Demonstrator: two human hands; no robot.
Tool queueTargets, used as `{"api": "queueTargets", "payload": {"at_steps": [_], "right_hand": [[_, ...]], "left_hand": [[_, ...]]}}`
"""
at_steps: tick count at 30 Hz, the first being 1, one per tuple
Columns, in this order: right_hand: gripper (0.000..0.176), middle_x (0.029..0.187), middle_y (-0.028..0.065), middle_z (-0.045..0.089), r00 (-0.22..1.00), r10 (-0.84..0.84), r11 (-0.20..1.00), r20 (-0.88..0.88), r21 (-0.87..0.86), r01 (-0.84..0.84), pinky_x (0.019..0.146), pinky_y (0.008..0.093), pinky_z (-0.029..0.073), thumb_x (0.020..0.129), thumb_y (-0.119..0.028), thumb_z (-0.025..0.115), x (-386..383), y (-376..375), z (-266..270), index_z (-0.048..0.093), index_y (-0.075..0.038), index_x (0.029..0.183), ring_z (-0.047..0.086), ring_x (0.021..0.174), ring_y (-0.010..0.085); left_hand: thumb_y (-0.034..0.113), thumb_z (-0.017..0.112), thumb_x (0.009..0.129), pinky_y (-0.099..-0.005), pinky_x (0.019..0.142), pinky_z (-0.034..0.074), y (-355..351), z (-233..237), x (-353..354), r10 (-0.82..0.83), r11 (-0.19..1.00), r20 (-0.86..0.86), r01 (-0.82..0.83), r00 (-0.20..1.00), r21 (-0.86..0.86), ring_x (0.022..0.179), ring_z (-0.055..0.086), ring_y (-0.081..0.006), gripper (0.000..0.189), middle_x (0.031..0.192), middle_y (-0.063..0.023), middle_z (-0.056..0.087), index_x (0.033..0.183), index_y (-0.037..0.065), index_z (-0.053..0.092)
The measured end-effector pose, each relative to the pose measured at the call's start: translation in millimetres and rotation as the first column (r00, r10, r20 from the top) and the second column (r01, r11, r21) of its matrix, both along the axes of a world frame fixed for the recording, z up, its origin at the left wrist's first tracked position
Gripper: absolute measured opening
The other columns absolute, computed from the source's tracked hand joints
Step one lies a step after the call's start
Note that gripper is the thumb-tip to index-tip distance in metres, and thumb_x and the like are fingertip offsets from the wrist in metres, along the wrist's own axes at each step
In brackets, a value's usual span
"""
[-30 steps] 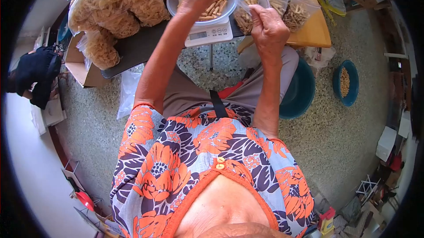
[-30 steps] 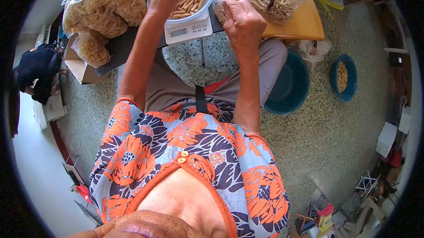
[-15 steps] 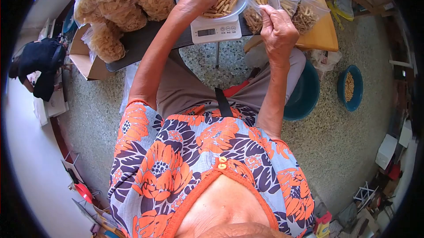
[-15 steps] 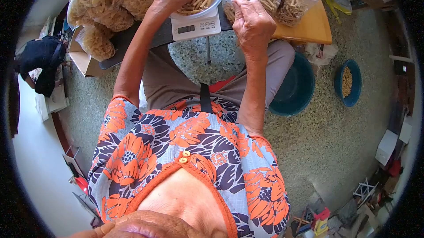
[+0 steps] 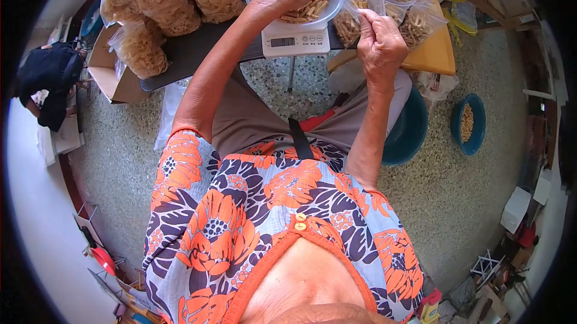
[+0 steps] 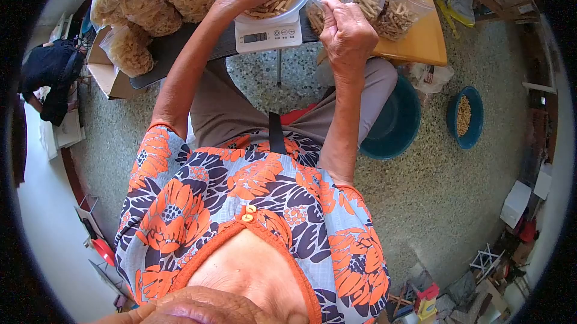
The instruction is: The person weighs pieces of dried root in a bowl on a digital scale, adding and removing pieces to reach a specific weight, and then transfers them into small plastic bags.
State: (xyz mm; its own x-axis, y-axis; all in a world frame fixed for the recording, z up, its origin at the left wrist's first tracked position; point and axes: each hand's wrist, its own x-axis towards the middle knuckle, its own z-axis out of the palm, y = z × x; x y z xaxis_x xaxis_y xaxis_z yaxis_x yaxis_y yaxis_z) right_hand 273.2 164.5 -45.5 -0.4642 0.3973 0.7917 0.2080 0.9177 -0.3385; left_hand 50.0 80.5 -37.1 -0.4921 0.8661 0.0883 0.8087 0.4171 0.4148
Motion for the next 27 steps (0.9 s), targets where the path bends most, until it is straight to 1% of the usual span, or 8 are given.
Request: {"api": "queueTargets", "payload": {"at_steps": [4,7,9,11,14,20,23,27], "right_hand": [[0.014,0.090,0.0104,0.074,1.000,-0.011,1.000,0.005,-0.001,0.011,0.068,0.0372,0.059,0.086,-0.009,0.079,0,2,-2,0.079,-0.010,0.101,0.073,0.078,0.0302],[0.014,0.089,0.0100,0.073,1.000,-0.005,1.000,-0.001,0.002,0.005,0.068,0.0374,0.058,0.086,-0.009,0.079,0,2,-4,0.078,-0.010,0.101,0.073,0.077,0.0302],[0.014,0.089,0.0098,0.073,1.000,-0.005,1.000,-0.001,-0.006,0.005,0.068,0.0374,0.058,0.086,-0.009,0.079,0,0,-3,0.078,-0.010,0.101,0.073,0.077,0.0303],[0.015,0.089,0.0097,0.073,1.000,-0.005,1.000,-0.004,-0.012,0.005,0.068,0.0375,0.058,0.086,-0.009,0.079,-1,-1,-2,0.078,-0.010,0.100,0.073,0.077,0.0303],[0.014,0.090,0.0096,0.074,1.000,-0.007,1.000,-0.002,-0.013,0.007,0.067,0.0376,0.058,0.086,-0.010,0.079,-2,-1,0,0.078,-0.011,0.100,0.073,0.077,0.0301],[0.013,0.089,0.0102,0.073,1.000,0.018,1.000,-0.014,-0.024,-0.018,0.067,0.0390,0.058,0.087,-0.011,0.078,-2,-6,1,0.078,-0.010,0.100,0.072,0.077,0.0310],[0.012,0.089,0.0109,0.073,0.999,0.038,0.999,-0.015,-0.021,-0.039,0.067,0.0392,0.058,0.087,-0.011,0.078,-4,-6,-1,0.077,-0.010,0.100,0.072,0.077,0.0319],[0.013,0.089,0.0113,0.073,1.000,0.029,0.999,-0.011,-0.023,-0.029,0.068,0.0389,0.058,0.087,-0.011,0.077,-4,-6,-1,0.077,-0.010,0.099,0.072,0.077,0.0320]], "left_hand": [[0.022,0.071,0.080,-0.0479,0.080,0.056,-5,-7,-8,-0.031,0.995,0.013,0.030,0.999,0.093,0.089,0.072,-0.0388,0.019,0.092,-0.0198,0.074,0.087,0.006,0.077],[0.017,0.076,0.078,-0.0376,0.070,0.055,-10,5,-10,-0.082,0.945,0.353,-0.039,0.932,0.324,0.077,0.070,-0.0206,0.022,0.082,-0.0108,0.072,0.092,0.000,0.075],[0.012,0.074,0.092,-0.0277,0.063,0.055,-13,2,-17,-0.330,0.887,0.859,-0.183,0.393,0.424,0.073,0.068,-0.0140,0.013,0.081,-0.0067,0.071,0.100,0.001,0.073],[0.008,0.071,0.098,-0.0229,0.060,0.057,-12,3,-22,-0.534,0.838,0.828,-0.239,-0.171,0.491,0.069,0.068,-0.0125,0.007,0.083,-0.0059,0.071,0.102,0.002,0.070],[0.008,0.070,0.098,-0.0217,0.059,0.058,-15,7,-16,-0.508,0.849,0.799,-0.343,-0.323,0.401,0.071,0.071,-0.0121,0.007,0.083,-0.0067,0.072,0.102,0.002,0.068],[0.013,0.075,0.097,-0.0214,0.054,0.055,-4,15,11,-0.565,0.819,0.804,-0.241,-0.184,0.520,0.067,0.070,-0.0110,0.014,0.084,-0.0080,0.073,0.101,0.001,0.069],[0.014,0.076,0.096,-0.0218,0.056,0.055,7,19,29,-0.484,0.788,0.840,-0.296,0.245,0.540,0.071,0.071,-0.0119,0.017,0.085,-0.0080,0.074,0.103,0.000,0.070],[0.011,0.073,0.097,-0.0245,0.058,0.057,10,25,35,-0.529,0.726,0.747,-0.241,0.402,0.644,0.074,0.073,-0.0136,0.017,0.086,-0.0072,0.074,0.107,-0.002,0.069]]}}
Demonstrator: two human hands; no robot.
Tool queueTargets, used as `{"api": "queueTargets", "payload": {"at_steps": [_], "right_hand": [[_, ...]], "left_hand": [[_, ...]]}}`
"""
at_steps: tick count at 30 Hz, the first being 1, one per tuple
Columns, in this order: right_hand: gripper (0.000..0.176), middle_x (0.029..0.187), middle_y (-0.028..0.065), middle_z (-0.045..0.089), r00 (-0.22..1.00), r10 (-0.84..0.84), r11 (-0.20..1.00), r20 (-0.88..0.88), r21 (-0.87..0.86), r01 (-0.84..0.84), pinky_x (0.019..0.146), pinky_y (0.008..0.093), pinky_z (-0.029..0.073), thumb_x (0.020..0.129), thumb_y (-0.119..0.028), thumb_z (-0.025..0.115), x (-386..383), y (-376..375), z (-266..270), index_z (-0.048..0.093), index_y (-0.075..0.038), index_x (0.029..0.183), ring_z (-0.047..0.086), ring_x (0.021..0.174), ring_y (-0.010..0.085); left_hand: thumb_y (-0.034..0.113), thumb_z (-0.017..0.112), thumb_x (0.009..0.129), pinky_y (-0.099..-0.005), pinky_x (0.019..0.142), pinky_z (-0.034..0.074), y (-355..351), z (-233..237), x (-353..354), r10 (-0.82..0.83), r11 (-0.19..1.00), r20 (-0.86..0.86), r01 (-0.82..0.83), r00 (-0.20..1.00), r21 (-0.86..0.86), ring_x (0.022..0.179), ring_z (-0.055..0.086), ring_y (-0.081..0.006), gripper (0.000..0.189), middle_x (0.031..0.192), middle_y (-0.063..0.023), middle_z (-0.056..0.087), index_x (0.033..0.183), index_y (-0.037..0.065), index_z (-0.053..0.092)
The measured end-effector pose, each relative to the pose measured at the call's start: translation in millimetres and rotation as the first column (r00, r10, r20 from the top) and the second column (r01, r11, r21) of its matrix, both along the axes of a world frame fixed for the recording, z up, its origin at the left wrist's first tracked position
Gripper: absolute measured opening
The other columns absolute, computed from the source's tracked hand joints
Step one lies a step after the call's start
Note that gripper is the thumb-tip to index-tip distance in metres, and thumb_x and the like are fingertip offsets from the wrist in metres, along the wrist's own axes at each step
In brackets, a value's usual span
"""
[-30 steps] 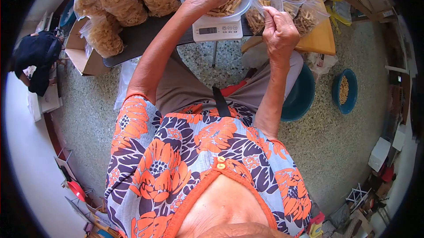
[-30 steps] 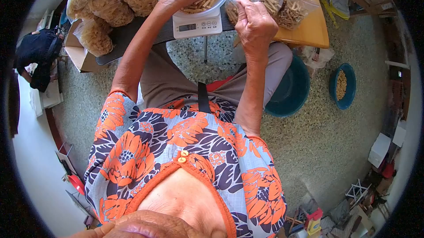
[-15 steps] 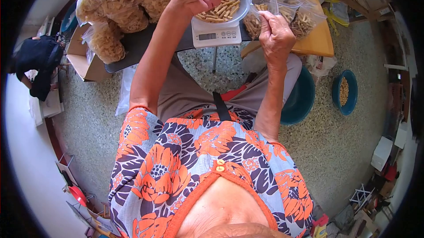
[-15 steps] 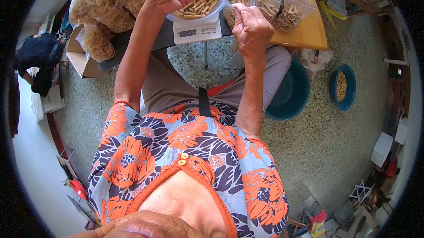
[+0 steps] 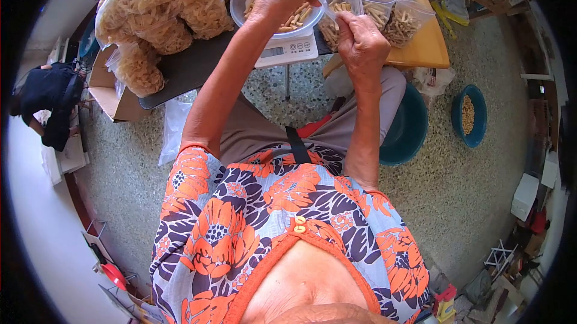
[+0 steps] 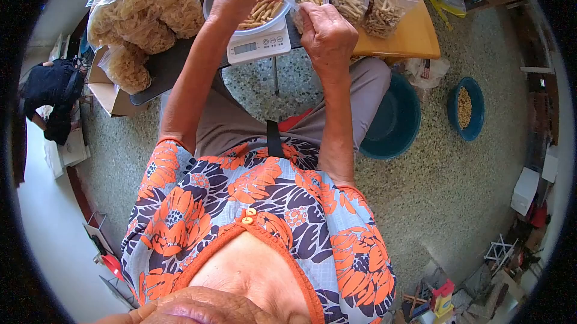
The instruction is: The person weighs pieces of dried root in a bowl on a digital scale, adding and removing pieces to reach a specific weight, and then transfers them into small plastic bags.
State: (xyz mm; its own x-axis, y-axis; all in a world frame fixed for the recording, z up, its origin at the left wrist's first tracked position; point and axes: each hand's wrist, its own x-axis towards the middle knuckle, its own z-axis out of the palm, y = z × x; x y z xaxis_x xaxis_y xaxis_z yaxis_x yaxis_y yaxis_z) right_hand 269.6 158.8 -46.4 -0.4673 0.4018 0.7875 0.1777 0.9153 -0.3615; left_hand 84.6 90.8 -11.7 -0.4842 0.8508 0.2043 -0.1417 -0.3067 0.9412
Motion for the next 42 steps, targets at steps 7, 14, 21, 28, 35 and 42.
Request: {"api": "queueTargets", "payload": {"at_steps": [7,14,21,28,35,42], "right_hand": [[0.014,0.090,0.0090,0.074,1.000,0.000,1.000,-0.009,0.007,0.000,0.069,0.0372,0.058,0.086,-0.010,0.078,2,3,-3,0.078,-0.011,0.100,0.073,0.078,0.0295],[0.015,0.091,0.0085,0.074,1.000,-0.002,1.000,-0.003,-0.004,0.002,0.069,0.0368,0.059,0.086,-0.009,0.078,2,2,-1,0.079,-0.011,0.101,0.073,0.079,0.0290],[0.014,0.090,0.0093,0.074,1.000,-0.003,1.000,0.015,0.019,0.003,0.069,0.0372,0.058,0.087,-0.010,0.078,4,6,-3,0.078,-0.010,0.101,0.073,0.078,0.0299],[0.013,0.091,0.0109,0.074,0.999,0.002,1.000,0.032,0.022,-0.003,0.069,0.0368,0.059,0.089,-0.009,0.077,1,6,0,0.078,-0.009,0.102,0.073,0.079,0.0299],[0.013,0.092,0.0118,0.075,0.999,-0.011,1.000,0.039,0.012,0.010,0.071,0.0358,0.060,0.087,-0.008,0.079,2,6,2,0.078,-0.007,0.100,0.074,0.081,0.0300],[0.015,0.092,0.0111,0.075,0.999,-0.019,0.999,0.039,0.030,0.018,0.070,0.0362,0.059,0.085,-0.009,0.080,2,6,2,0.078,-0.008,0.100,0.074,0.080,0.0304]], "left_hand": [[0.003,0.070,0.091,-0.0273,0.060,0.054,-37,15,-45,0.072,0.942,-0.405,-0.196,0.911,-0.273,0.067,0.067,-0.0117,0.006,0.080,-0.0063,0.074,0.095,0.000,0.074],[0.021,0.075,0.078,-0.0477,0.078,0.056,-60,-15,-54,-0.206,0.800,-0.936,-0.501,0.287,-0.329,0.085,0.071,-0.0355,0.013,0.084,-0.0153,0.073,0.083,0.009,0.076],[0.018,0.077,0.074,-0.0468,0.076,0.056,-67,2,-54,-0.412,0.740,-0.887,-0.492,0.207,-0.458,0.088,0.071,-0.0336,0.012,0.085,-0.0160,0.071,0.082,0.009,0.076],[0.015,0.078,0.071,-0.0448,0.080,0.055,-67,-10,-58,-0.355,0.851,-0.925,-0.365,0.132,-0.378,0.095,0.068,-0.0329,0.011,0.093,-0.0115,0.067,0.080,0.009,0.076],[0.014,0.073,0.077,-0.0440,0.083,0.055,-60,-19,-57,-0.288,0.893,-0.952,-0.331,0.103,-0.305,0.094,0.068,-0.0327,0.009,0.091,-0.0126,0.067,0.082,0.007,0.076],[0.007,0.074,0.082,-0.0424,0.068,0.055,-66,3,-56,-0.139,0.943,-0.935,-0.246,0.326,-0.226,0.078,0.070,-0.0284,0.009,0.086,-0.0117,0.072,0.090,0.003,0.074]]}}
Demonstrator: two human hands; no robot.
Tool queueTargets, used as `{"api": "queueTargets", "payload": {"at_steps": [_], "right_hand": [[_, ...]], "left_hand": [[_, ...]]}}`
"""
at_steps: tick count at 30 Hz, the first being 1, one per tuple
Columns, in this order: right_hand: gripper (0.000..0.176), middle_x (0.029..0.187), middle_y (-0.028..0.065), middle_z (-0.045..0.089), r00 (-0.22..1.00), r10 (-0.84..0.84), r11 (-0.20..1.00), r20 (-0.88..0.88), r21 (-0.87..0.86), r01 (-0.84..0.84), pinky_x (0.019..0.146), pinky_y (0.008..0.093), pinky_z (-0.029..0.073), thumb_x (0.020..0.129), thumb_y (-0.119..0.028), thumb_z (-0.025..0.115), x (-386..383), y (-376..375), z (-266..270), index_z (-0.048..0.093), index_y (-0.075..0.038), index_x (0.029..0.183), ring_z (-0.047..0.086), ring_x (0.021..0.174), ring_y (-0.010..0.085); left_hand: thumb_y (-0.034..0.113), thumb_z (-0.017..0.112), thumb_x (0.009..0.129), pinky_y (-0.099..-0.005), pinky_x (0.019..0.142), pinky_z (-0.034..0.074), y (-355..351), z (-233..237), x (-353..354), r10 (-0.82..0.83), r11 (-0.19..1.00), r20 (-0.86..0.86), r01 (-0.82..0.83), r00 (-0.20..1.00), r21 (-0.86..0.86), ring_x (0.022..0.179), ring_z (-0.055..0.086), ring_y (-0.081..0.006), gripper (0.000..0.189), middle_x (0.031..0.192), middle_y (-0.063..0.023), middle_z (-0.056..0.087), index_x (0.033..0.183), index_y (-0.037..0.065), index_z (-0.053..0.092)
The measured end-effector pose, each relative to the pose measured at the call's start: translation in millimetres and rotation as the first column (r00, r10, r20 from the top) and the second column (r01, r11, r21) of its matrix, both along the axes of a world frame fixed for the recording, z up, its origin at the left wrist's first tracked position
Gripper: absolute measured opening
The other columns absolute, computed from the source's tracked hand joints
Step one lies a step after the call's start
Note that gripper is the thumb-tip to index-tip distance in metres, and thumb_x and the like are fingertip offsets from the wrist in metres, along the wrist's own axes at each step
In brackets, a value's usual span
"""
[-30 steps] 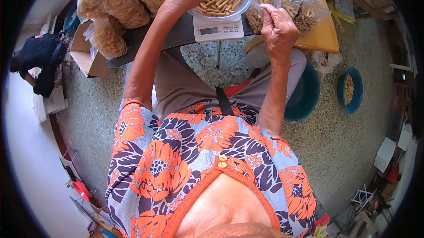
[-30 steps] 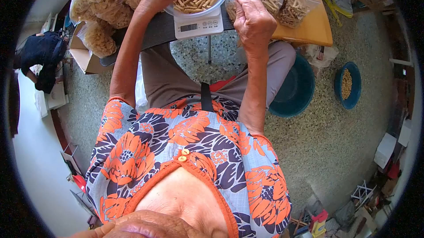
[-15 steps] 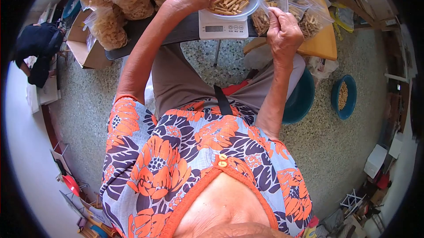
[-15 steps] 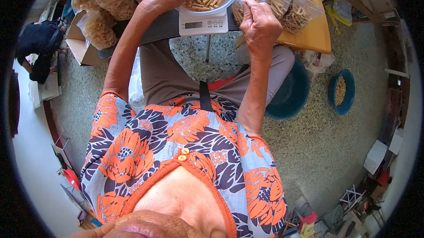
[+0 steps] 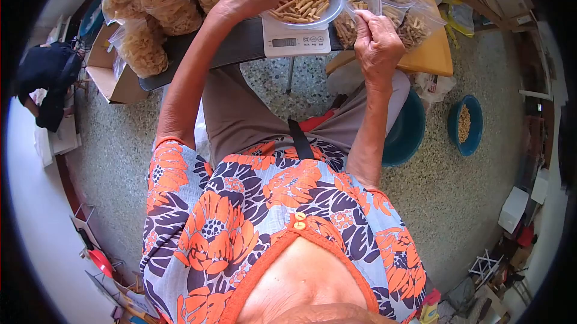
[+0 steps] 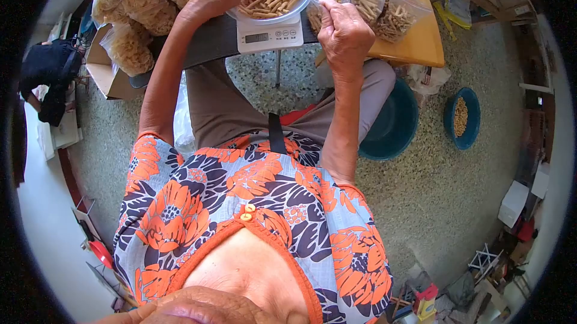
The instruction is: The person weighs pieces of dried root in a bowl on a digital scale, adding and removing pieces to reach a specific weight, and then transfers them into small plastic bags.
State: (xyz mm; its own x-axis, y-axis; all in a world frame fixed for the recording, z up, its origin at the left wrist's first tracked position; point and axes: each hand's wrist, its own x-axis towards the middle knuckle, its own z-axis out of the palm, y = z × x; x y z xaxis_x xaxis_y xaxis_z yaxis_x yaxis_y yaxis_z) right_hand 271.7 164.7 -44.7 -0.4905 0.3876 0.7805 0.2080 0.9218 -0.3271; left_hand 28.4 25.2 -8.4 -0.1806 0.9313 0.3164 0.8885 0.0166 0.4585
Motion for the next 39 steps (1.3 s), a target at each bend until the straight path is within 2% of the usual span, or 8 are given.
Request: {"api": "queueTargets", "payload": {"at_steps": [2,4,5,7,11,23,32,39], "right_hand": [[0.015,0.091,0.0105,0.075,1.000,0.007,1.000,0.000,-0.004,-0.007,0.069,0.0365,0.059,0.086,-0.009,0.079,-1,-1,-1,0.078,-0.008,0.100,0.074,0.079,0.0299],[0.014,0.091,0.0101,0.075,1.000,0.011,1.000,-0.007,-0.010,-0.011,0.069,0.0365,0.059,0.086,-0.010,0.079,-1,-2,-1,0.079,-0.009,0.100,0.074,0.079,0.0296],[0.013,0.091,0.0097,0.075,1.000,0.014,1.000,-0.010,-0.016,-0.015,0.069,0.0364,0.059,0.087,-0.010,0.078,-1,-3,-1,0.079,-0.009,0.100,0.074,0.079,0.0294],[0.012,0.092,0.0096,0.075,1.000,0.009,1.000,-0.005,-0.020,-0.009,0.070,0.0364,0.059,0.088,-0.011,0.078,-1,-4,0,0.079,-0.009,0.100,0.074,0.079,0.0294],[0.012,0.092,0.0101,0.075,1.000,0.015,1.000,-0.007,0.004,-0.015,0.070,0.0371,0.060,0.089,-0.012,0.077,-2,-4,0,0.079,-0.009,0.101,0.074,0.080,0.0296],[0.011,0.091,0.0116,0.075,0.999,0.039,0.999,-0.019,-0.034,-0.040,0.070,0.0386,0.059,0.089,-0.013,0.076,-5,-9,-1,0.077,-0.008,0.099,0.074,0.079,0.0310],[0.013,0.092,0.0106,0.075,0.999,0.034,0.999,-0.032,-0.030,-0.035,0.070,0.0369,0.059,0.088,-0.011,0.077,-2,-9,1,0.079,-0.009,0.100,0.074,0.080,0.0299],[0.013,0.093,0.0104,0.075,0.999,0.036,0.999,-0.018,-0.025,-0.036,0.070,0.0363,0.059,0.088,-0.010,0.077,-2,-8,1,0.079,-0.008,0.101,0.074,0.080,0.0290]], "left_hand": [[0.007,0.073,0.087,-0.0382,0.065,0.055,1,-3,-1,-0.007,1.000,0.423,0.004,0.906,0.009,0.075,0.071,-0.0239,0.010,0.086,-0.0110,0.073,0.095,0.001,0.073],[0.012,0.072,0.097,-0.0245,0.054,0.052,4,-14,-9,-0.097,0.995,0.905,0.063,0.413,0.078,0.067,0.068,-0.0101,0.017,0.089,-0.0078,0.075,0.106,-0.003,0.070],[0.012,0.072,0.097,-0.0245,0.054,0.052,6,-12,-7,-0.098,0.995,0.903,0.064,0.417,0.079,0.067,0.068,-0.0101,0.017,0.089,-0.0078,0.075,0.106,-0.003,0.070],[0.013,0.075,0.096,-0.0200,0.049,0.049,10,-9,1,-0.150,0.987,0.969,0.026,-0.195,0.158,0.063,0.065,-0.0071,0.018,0.084,-0.0050,0.073,0.107,-0.001,0.071],[0.017,0.081,0.090,-0.0295,0.067,0.063,35,-40,-2,-0.150,0.984,0.948,0.050,-0.281,0.171,0.077,0.074,-0.0192,0.022,0.095,-0.0127,0.077,0.107,0.004,0.076],[0.012,0.078,0.092,-0.0190,0.049,0.043,59,12,66,-0.103,0.965,0.841,-0.151,0.531,0.213,0.056,0.057,-0.0030,0.011,0.072,0.0004,0.070,0.095,0.002,0.076],[0.001,0.068,0.092,-0.0242,0.058,0.049,13,41,6,0.099,0.929,0.737,-0.327,0.669,0.172,0.067,0.059,-0.0047,0.005,0.077,0.0003,0.069,0.093,-0.002,0.072],[0.002,0.067,0.076,-0.0431,0.070,0.054,1,15,-7,0.151,0.974,0.096,-0.165,0.984,0.156,0.075,0.068,-0.0324,0.010,0.077,-0.0155,0.068,0.084,0.002,0.073]]}}
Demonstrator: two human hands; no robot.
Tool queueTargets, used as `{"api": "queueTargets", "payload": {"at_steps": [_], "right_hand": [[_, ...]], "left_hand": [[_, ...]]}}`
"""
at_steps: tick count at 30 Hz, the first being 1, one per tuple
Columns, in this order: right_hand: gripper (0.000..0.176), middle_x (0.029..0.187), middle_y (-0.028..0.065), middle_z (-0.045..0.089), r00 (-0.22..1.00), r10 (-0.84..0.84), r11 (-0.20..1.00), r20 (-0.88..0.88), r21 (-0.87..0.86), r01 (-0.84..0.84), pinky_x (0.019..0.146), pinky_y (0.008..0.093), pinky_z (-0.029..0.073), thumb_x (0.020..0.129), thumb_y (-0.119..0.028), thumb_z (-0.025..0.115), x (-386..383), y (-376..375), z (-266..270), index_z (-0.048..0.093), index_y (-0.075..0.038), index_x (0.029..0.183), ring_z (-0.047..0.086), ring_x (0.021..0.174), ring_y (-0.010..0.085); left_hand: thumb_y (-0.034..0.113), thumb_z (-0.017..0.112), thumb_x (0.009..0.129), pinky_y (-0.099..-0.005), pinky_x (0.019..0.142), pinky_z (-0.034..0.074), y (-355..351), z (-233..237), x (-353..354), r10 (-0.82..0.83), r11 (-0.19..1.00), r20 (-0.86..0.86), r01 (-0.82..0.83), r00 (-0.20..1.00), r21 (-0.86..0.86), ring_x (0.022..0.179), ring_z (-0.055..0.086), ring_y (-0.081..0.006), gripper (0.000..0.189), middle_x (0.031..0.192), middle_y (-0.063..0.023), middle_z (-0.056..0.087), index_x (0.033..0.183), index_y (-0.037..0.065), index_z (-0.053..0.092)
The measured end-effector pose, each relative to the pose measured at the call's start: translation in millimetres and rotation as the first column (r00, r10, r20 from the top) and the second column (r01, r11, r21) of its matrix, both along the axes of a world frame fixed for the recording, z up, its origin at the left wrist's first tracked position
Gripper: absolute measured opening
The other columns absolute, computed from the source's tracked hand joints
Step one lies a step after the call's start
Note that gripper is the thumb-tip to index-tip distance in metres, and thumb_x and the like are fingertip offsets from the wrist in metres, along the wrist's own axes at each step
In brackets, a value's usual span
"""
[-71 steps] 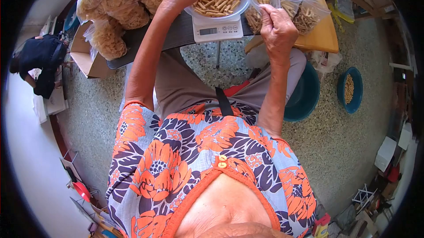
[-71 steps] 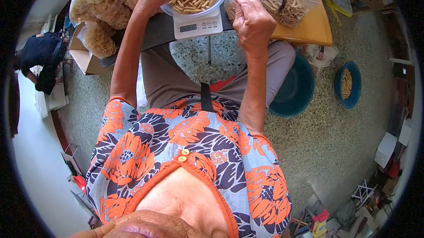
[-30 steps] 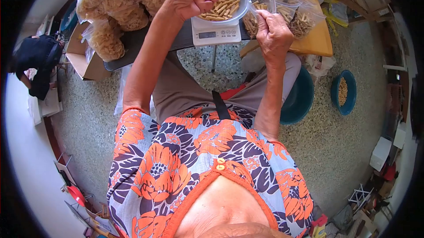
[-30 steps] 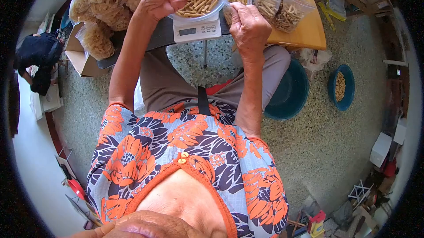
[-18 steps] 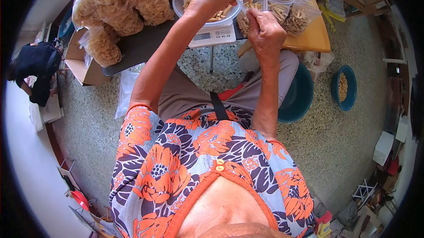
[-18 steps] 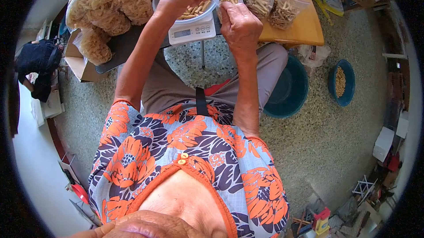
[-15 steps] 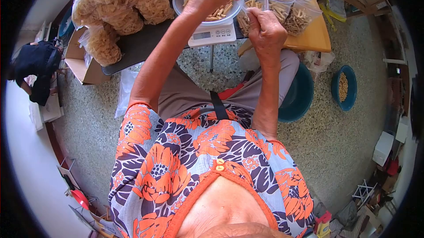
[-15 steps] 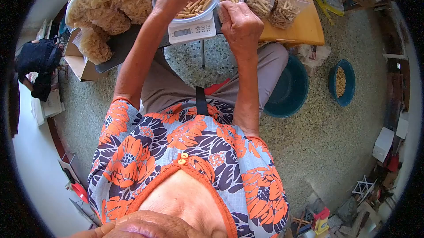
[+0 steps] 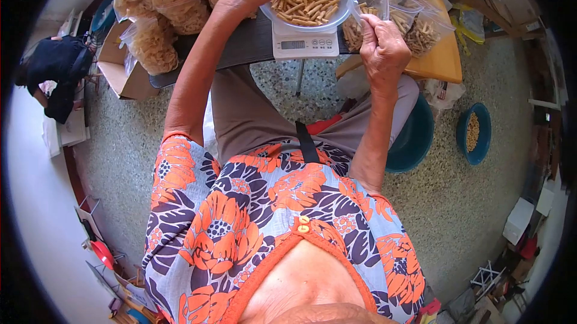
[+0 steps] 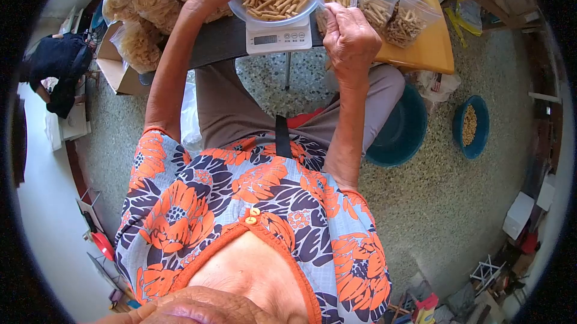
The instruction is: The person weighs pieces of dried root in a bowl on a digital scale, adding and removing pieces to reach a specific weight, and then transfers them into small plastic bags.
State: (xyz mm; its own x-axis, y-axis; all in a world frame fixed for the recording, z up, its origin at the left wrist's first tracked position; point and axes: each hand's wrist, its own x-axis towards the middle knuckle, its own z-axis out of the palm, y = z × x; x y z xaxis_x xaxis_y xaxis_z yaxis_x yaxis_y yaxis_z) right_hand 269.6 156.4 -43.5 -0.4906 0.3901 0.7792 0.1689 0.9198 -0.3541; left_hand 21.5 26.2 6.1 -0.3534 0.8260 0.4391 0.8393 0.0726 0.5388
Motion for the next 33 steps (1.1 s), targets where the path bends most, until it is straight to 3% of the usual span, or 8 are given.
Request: {"api": "queueTargets", "payload": {"at_steps": [7,15,17,24,27,29,32,33], "right_hand": [[0.013,0.091,0.0113,0.075,1.000,-0.018,1.000,0.008,0.022,0.018,0.069,0.0363,0.059,0.088,-0.009,0.078,2,6,-3,0.079,-0.008,0.101,0.074,0.078,0.0296],[0.011,0.092,0.0119,0.075,0.999,-0.020,1.000,0.034,0.002,0.020,0.075,0.0344,0.058,0.091,-0.009,0.077,1,1,3,0.078,-0.005,0.101,0.073,0.081,0.0278],[0.011,0.091,0.0116,0.075,0.999,-0.015,1.000,0.039,-0.016,0.015,0.074,0.0345,0.058,0.090,-0.009,0.077,2,-1,4,0.077,-0.005,0.101,0.073,0.080,0.0278],[0.013,0.090,0.0109,0.075,0.999,-0.016,1.000,0.033,0.026,0.015,0.069,0.0365,0.059,0.089,-0.012,0.078,-1,3,-2,0.079,-0.009,0.102,0.074,0.078,0.0294],[0.013,0.090,0.0105,0.075,1.000,-0.008,1.000,0.022,0.022,0.007,0.068,0.0364,0.059,0.089,-0.011,0.078,-1,3,-2,0.078,-0.009,0.102,0.074,0.078,0.0293],[0.013,0.090,0.0105,0.074,1.000,0.002,1.000,0.013,0.027,-0.003,0.068,0.0366,0.059,0.089,-0.011,0.078,-2,2,-1,0.078,-0.009,0.102,0.074,0.078,0.0291],[0.011,0.091,0.0130,0.073,0.999,-0.007,1.000,0.045,-0.016,0.007,0.073,0.0357,0.058,0.091,-0.009,0.076,0,-3,4,0.077,-0.005,0.101,0.072,0.080,0.0298],[0.011,0.091,0.0130,0.073,0.999,-0.011,1.000,0.037,-0.012,0.011,0.073,0.0357,0.058,0.091,-0.009,0.076,-1,-2,4,0.077,-0.005,0.101,0.072,0.080,0.0298]], "left_hand": [[0.015,0.070,0.076,-0.0488,0.075,0.057,17,-23,14,0.066,0.857,-0.194,-0.155,0.979,-0.491,0.085,0.072,-0.0368,0.013,0.085,-0.0190,0.074,0.080,0.004,0.076],[0.016,0.073,0.075,-0.0476,0.075,0.057,27,-39,26,0.115,0.825,-0.322,-0.271,0.940,-0.497,0.089,0.073,-0.0369,0.017,0.089,-0.0196,0.075,0.086,0.003,0.077],[0.013,0.074,0.087,-0.0404,0.075,0.061,29,-47,30,0.135,0.840,-0.385,-0.312,0.913,-0.443,0.091,0.077,-0.0270,0.017,0.098,-0.0130,0.078,0.104,0.010,0.079],[0.016,0.072,0.083,-0.0486,0.081,0.058,36,-51,28,0.166,0.806,-0.318,-0.314,0.933,-0.502,0.098,0.075,-0.0328,0.023,0.101,-0.0133,0.078,0.105,0.014,0.080],[0.014,0.074,0.088,-0.0388,0.067,0.060,29,-38,32,0.163,0.830,-0.364,-0.327,0.917,-0.451,0.087,0.077,-0.0256,0.018,0.096,-0.0120,0.078,0.104,0.009,0.079],[0.020,0.076,0.078,-0.0480,0.074,0.057,23,-22,25,0.164,0.801,-0.277,-0.292,0.947,-0.523,0.084,0.073,-0.0375,0.020,0.087,-0.0200,0.075,0.086,0.002,0.077],[0.027,0.082,0.079,-0.0427,0.065,0.056,15,-4,21,0.201,0.902,-0.093,-0.222,0.975,-0.370,0.070,0.073,-0.0287,0.027,0.077,-0.0170,0.074,0.089,0.001,0.078],[0.027,0.084,0.083,-0.0325,0.055,0.051,13,-7,15,0.183,0.942,0.388,-0.048,0.903,-0.333,0.059,0.066,-0.0153,0.028,0.070,-0.0098,0.073,0.090,0.001,0.079]]}}
